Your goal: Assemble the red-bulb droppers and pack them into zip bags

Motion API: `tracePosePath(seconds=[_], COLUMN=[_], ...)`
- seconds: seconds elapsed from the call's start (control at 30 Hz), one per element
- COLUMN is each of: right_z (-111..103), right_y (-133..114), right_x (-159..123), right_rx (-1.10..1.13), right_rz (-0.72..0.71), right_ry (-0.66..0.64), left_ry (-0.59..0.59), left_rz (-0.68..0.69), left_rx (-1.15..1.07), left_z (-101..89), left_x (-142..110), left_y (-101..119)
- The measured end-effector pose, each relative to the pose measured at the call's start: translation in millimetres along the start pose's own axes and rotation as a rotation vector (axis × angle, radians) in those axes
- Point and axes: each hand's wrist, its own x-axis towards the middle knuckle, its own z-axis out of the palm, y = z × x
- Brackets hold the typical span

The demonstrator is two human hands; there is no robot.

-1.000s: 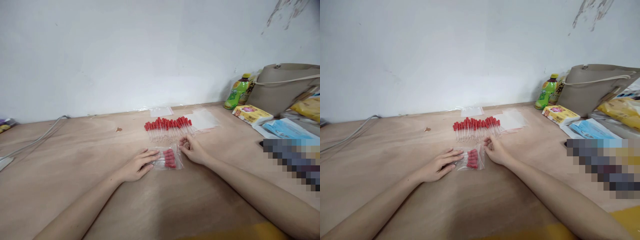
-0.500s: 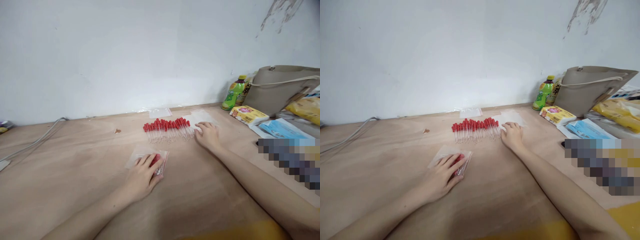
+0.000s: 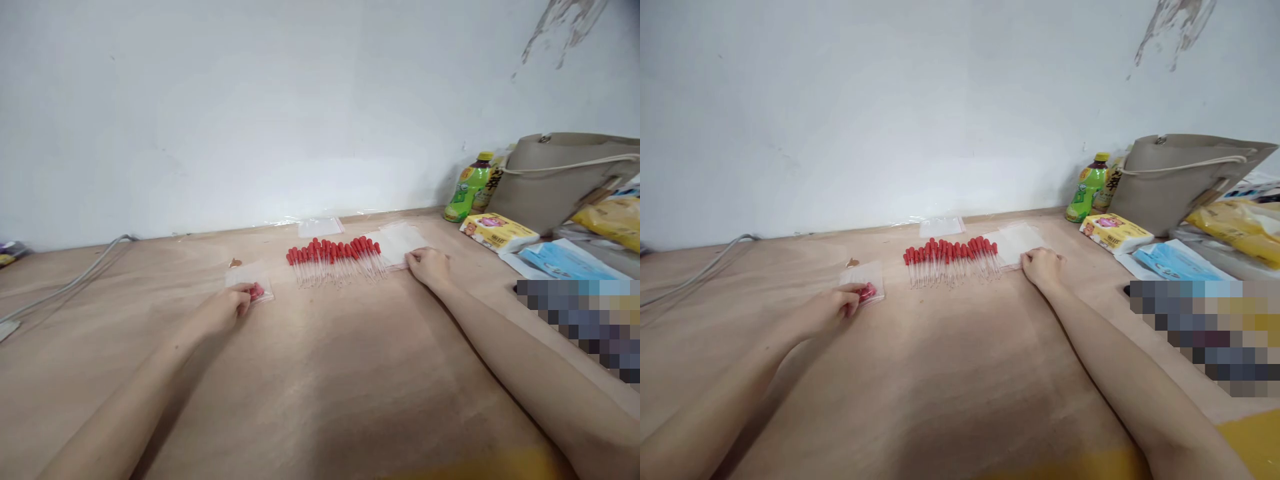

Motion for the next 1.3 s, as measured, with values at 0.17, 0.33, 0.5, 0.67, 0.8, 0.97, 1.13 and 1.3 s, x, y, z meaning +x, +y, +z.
tracePosePath(seconds=[0.17,0.33,0.5,0.67,0.8,0.97,1.13,1.3], right_z=[-4,-13,-23,-30,-23,-16,-19,-28], right_y=[1,-30,-74,-85,-78,-75,-78,-83], right_x=[0,-32,-83,-97,-92,-93,-94,-97], right_rx=[0.242,0.628,0.670,0.535,0.665,0.787,0.820,0.606], right_rz=[0.101,-0.135,-0.920,-1.228,-1.079,-0.887,-0.754,-0.769], right_ry=[0.246,0.456,-0.001,-0.294,-0.221,-0.197,-0.181,-0.110], left_ry=[0.054,0.439,0.456,0.174,0.036,0.078,0.179,0.236], left_rz=[0.040,0.027,0.066,0.336,0.540,0.510,0.459,0.363], left_rx=[0.080,0.121,0.009,-0.029,-0.105,-0.174,-0.262,-0.340], left_z=[15.5,19.6,24.8,35.9,43.1,47.4,53.6,44.9], left_x=[8,11,8,5,4,4,4,3], left_y=[-26,-10,26,40,41,37,32,32])
